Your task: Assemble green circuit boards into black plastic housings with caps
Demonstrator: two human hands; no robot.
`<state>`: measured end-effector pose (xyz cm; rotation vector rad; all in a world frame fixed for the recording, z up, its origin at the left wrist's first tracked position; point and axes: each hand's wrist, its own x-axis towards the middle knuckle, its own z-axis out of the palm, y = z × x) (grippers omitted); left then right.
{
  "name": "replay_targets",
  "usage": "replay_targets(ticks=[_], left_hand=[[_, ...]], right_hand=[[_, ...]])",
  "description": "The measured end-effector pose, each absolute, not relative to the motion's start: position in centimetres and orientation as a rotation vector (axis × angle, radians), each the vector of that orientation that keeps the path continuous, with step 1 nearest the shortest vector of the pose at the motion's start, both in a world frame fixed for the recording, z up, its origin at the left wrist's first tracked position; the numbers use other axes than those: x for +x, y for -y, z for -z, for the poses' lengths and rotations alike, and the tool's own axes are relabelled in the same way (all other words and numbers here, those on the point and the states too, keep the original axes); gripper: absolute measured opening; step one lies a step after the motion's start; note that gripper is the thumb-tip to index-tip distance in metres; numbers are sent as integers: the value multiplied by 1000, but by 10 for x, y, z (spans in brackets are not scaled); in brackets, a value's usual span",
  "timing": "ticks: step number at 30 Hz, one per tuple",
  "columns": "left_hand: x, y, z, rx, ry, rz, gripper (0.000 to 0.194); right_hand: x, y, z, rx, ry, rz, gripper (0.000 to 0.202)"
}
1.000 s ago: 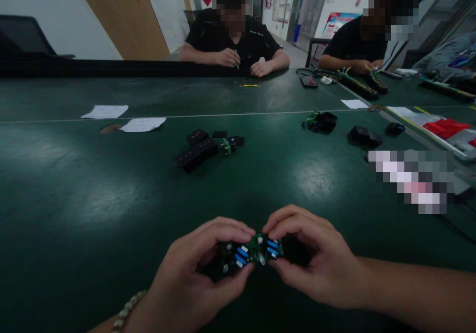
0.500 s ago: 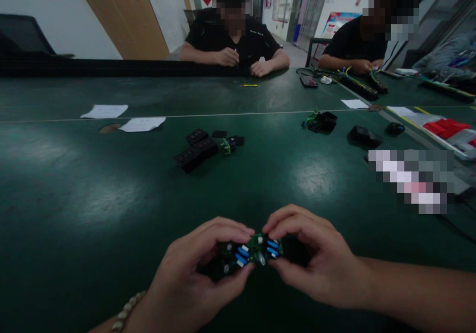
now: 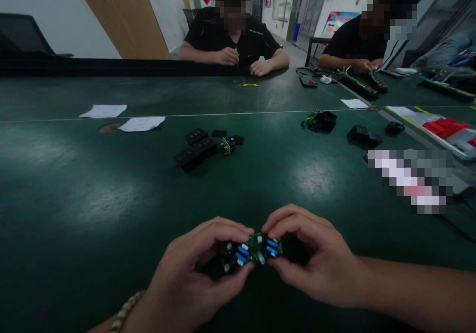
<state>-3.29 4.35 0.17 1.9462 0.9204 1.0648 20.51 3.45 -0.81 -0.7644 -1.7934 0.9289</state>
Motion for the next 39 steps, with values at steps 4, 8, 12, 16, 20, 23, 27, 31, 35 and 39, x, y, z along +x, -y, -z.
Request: replay_targets(ticks=[4,8,12,16,20,23,27,31,35,39], left_hand=[[-34,-43,-2,1921,-923,-1057,43],[-33,-42,-3,1915,-914,-1049,42],[-33,-43,-3,1930,-934,-1052,42],[-33,-42,-3,1940,-942,-1063,41],[-34,-42,-2,1936,-925,-1068,42],[-34,-42,-2,1945,-932,-1075,41],[-33,-42,-3,1938,-928,-1074,40],[-33,-42,-3,1928,-930,-1059,41],[-34,-41,-3,1919,-922,-1057,42],[-33,-42,-3,1911,-918,-1065,41]], right_hand=[[205,-35,8,-763,1793,-931,36],[205,-34,7,-769,1788,-927,35],[204,-34,7,-781,1786,-926,36],[205,-33,9,-786,1781,-933,37],[205,-34,9,-776,1779,-933,37],[205,-35,8,-771,1789,-931,38],[205,-36,8,-757,1785,-930,37],[205,-36,8,-749,1790,-932,37],[205,-36,10,-752,1788,-932,37],[204,-35,10,-762,1786,-935,38]])
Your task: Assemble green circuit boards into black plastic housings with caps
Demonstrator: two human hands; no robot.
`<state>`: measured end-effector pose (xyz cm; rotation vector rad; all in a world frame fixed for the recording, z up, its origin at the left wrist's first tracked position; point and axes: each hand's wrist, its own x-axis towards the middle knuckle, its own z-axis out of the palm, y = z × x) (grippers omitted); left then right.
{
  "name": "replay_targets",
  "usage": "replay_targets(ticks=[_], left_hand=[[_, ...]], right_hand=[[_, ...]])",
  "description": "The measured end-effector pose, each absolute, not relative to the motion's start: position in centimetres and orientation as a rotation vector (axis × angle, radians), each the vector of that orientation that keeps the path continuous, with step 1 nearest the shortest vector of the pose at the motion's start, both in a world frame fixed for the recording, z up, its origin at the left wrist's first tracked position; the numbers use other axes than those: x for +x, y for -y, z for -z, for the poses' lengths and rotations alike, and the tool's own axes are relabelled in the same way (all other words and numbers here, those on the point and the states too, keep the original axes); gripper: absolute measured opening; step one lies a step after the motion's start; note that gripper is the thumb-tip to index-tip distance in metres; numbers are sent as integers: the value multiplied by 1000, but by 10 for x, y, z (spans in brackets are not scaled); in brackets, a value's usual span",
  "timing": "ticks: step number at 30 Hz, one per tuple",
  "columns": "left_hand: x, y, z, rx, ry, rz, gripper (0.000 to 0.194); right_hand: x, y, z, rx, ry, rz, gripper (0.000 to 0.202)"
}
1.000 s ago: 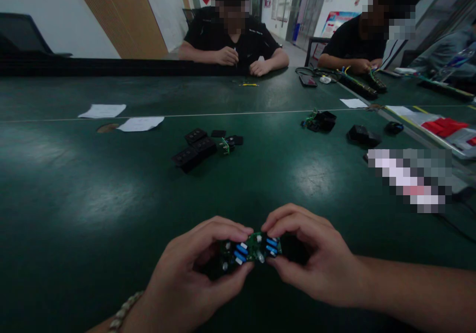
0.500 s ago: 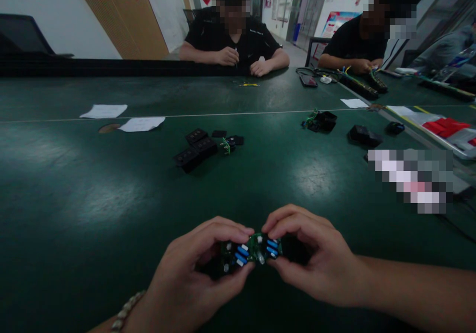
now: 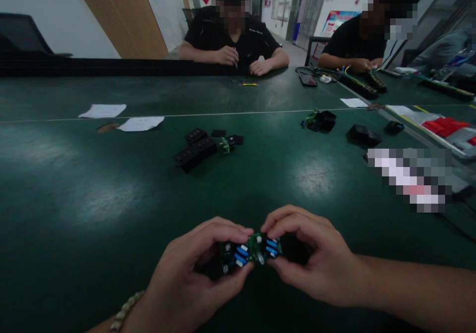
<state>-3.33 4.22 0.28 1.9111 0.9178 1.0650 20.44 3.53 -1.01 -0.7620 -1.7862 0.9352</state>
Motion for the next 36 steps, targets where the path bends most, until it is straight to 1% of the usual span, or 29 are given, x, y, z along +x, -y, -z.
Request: replay_targets(ticks=[10,15,21,28,36], left_hand=[[-34,-41,-2,1930,-911,-1053,40],[-35,-41,-1,1931,-915,-1045,43],[-37,-40,0,1943,-926,-1022,43],[-38,-42,1,1990,-902,-1038,45],[-37,-42,-1,1968,-915,-1034,42]], right_hand=[[205,-34,9,-750,1795,-924,38],[205,-36,10,-744,1783,-938,39],[205,-33,12,-756,1756,-962,45],[204,-35,12,-741,1769,-929,40],[205,-34,10,-736,1785,-917,39]])
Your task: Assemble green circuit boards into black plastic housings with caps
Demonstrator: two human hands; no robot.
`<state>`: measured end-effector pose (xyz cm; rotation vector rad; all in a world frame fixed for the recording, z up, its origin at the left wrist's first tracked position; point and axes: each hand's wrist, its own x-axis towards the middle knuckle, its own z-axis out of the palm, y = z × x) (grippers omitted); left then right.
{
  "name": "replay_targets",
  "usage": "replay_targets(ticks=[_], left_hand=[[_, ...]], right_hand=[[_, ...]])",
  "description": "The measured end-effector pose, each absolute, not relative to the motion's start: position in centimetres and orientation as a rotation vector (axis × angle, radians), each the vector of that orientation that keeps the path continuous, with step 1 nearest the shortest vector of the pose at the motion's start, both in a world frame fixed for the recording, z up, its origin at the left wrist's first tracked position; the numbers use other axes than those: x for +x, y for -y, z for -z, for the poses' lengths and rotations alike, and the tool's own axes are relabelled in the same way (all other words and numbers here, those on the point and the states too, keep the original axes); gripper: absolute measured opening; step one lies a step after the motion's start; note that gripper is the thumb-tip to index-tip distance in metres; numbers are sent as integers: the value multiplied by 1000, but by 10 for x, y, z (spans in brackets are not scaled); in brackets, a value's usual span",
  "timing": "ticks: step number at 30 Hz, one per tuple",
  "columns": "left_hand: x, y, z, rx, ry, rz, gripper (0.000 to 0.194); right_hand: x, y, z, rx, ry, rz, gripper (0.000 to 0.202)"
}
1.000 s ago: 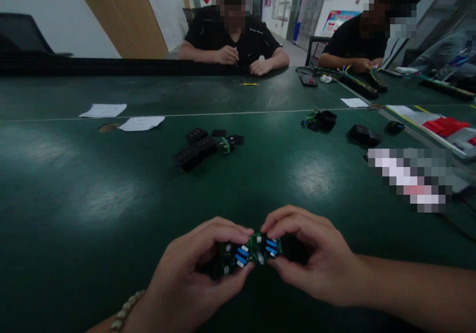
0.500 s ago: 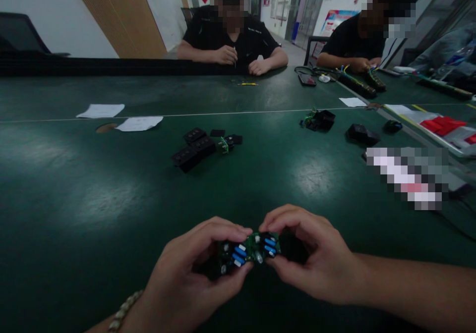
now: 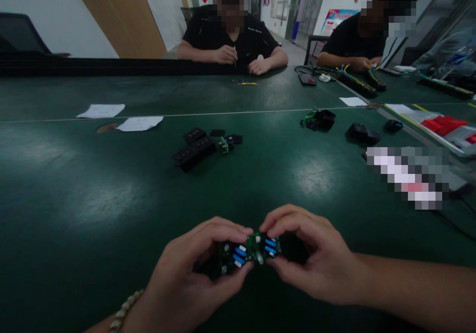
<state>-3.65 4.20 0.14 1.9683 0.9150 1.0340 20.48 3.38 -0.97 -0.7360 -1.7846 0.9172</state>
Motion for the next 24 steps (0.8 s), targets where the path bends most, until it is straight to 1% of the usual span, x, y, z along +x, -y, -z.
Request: replay_targets(ticks=[24], left_hand=[[-35,-42,-2,1918,-923,-1045,42]], right_hand=[[205,-33,10,-758,1784,-915,40]])
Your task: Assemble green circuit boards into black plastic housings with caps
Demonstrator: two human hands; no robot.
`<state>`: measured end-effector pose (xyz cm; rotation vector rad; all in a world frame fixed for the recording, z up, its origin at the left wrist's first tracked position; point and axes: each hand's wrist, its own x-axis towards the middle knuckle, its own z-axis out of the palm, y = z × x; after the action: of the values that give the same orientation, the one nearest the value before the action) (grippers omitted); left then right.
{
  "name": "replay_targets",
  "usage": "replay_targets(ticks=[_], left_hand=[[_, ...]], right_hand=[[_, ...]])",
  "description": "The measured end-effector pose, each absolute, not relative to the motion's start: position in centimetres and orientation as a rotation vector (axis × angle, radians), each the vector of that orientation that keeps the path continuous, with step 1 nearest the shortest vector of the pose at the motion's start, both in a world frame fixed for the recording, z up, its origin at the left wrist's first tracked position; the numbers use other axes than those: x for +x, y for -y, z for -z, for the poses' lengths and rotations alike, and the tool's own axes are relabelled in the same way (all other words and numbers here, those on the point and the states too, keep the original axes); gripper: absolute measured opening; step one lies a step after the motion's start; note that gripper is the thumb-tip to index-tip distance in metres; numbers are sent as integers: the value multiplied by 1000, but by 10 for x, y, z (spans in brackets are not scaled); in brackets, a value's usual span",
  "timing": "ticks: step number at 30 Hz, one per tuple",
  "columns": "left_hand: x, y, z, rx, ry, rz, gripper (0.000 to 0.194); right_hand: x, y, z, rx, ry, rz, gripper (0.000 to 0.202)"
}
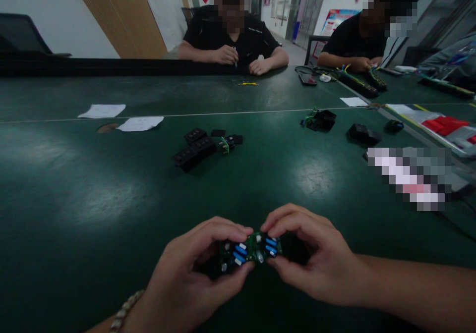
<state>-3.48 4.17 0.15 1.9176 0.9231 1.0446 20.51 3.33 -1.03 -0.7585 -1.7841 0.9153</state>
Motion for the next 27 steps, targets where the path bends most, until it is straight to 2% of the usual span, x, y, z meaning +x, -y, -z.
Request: replay_targets(ticks=[27], left_hand=[[-35,-42,-3,1941,-922,-1049,42]], right_hand=[[205,-33,9,-754,1772,-928,37]])
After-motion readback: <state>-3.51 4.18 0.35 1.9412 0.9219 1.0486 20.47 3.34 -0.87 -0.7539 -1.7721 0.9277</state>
